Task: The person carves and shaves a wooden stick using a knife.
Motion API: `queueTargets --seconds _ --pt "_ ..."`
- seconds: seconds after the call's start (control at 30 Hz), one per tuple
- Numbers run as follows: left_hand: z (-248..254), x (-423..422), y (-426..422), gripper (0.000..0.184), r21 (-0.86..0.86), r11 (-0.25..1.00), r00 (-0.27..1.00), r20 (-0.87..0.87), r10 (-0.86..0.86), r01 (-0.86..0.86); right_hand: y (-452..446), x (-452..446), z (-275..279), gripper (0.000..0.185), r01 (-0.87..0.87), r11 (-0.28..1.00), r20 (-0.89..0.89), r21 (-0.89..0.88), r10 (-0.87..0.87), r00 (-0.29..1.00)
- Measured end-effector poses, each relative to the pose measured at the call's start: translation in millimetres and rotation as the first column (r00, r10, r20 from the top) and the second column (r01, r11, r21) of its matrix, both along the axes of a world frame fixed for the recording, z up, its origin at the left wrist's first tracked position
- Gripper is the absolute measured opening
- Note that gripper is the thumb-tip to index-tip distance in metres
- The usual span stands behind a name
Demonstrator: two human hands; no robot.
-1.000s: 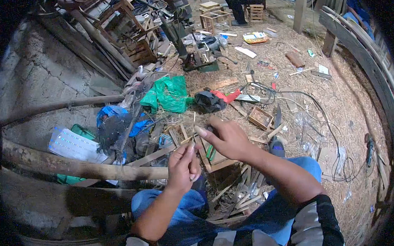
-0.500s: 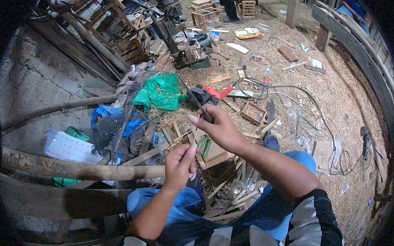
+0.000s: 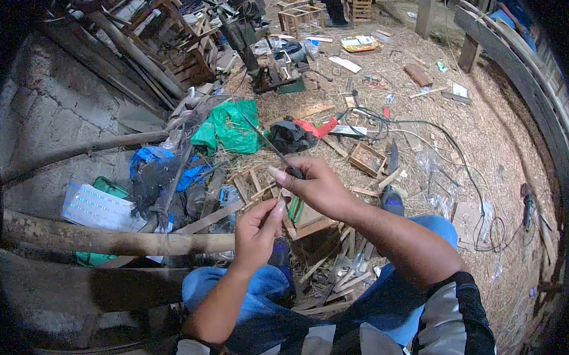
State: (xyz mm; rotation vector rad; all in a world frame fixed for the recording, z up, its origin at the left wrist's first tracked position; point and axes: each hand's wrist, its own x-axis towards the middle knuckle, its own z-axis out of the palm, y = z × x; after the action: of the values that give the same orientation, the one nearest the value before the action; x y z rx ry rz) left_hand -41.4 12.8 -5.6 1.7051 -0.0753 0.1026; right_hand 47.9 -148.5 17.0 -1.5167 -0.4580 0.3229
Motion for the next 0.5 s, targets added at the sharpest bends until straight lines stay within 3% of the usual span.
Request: queueTargets --seconds 0.1,0.17,0.2,0.23,0.27,0.3,0.5 --pt "10.2 -2.2 2.2 0.029 -0.052 0.999 0.995 -0.102 0.002 -0.008 -1.9 -0.6 -2.1 0.037 0.031 0.998 0.014 -0.051 -0.03 0.999" --pt "18.3 -3.4 5.8 0.033 -0.249 0.968 0.982 -0.184 -0.037 -0.01 -3.2 2.7 -6.1 0.038 0.106 0.993 0.105 -0.053 -0.1 0.989" --pt "21.3 -3.5 6.5 0.033 -0.247 0.969 0.983 -0.18 -0.026 -0.019 -4.7 2.3 -4.0 0.038 0.097 0.994 0.108 -0.05 -0.091 0.99" --pt "23.5 -3.2 5.9 0.035 -0.247 0.968 0.986 -0.166 0.009 -0.05 -6.6 -0.9 0.5 0.035 0.167 0.966 0.284 -0.195 -0.108 0.953" --pt "26.1 -2.6 5.2 0.036 -0.247 0.966 0.987 -0.152 0.045 -0.082 -6.6 -4.9 7.8 0.033 0.259 0.913 0.453 -0.317 -0.094 0.887" --pt "29.8 -2.0 4.3 0.039 -0.231 0.968 0.992 -0.101 0.074 -0.096 -5.4 -10.5 20.2 0.026 0.25 0.901 0.504 -0.354 -0.041 0.863" --pt "22.6 -1.9 15.5 0.043 -0.276 0.957 0.99 -0.13 0.057 -0.092 -3.0 -24.5 18.4 0.022 0.238 0.861 0.633 -0.45 0.119 0.765"
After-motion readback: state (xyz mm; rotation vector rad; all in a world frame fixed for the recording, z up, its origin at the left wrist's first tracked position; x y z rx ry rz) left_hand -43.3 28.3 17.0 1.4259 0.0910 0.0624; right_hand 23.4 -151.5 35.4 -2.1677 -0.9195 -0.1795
